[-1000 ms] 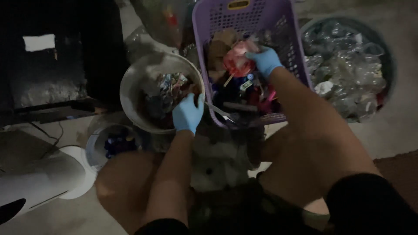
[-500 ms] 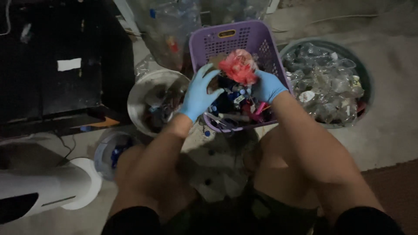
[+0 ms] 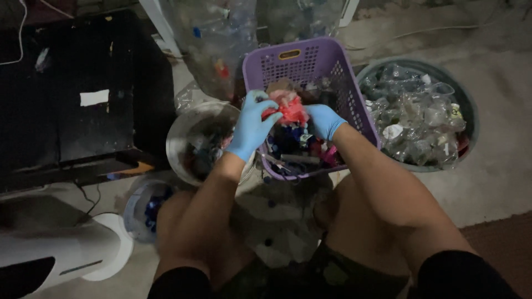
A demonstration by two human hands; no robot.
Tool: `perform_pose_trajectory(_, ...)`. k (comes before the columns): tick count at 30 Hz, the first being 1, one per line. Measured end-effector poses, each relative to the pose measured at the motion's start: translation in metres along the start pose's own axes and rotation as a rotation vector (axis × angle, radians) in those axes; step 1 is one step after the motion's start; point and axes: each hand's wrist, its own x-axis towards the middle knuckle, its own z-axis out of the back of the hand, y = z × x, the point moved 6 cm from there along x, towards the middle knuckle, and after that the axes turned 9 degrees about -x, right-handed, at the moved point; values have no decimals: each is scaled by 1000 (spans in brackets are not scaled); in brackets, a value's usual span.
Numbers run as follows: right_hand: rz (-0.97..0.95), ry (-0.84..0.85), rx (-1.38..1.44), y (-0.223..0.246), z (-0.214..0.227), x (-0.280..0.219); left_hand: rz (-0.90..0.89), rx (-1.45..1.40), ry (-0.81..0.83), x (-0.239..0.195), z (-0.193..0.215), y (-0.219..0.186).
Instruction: The person sits on the floor and sorts items from a purple basket into a white bucket. They handle various plastic containers, lids, and wrappers, using scissors to cut open a small container before placing the contents into the bucket.
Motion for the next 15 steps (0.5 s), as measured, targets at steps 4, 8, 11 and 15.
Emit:
perform_pose_trajectory(4,-3,-24,-15,29,13,5,-29,-41,-67,-6,1,-13)
perform_pose_trajectory(8,-129,-21,-35,20,7,1,8,-44,-210,-4,-6,-4)
perform_pose_trajectory(11,-442,5,27,11,15,-1,34,66,-283,-6,8,-15)
perform_pose_trajectory(15,-269,-548,-167,51,82,5,4,460,-209,-2,24,-38)
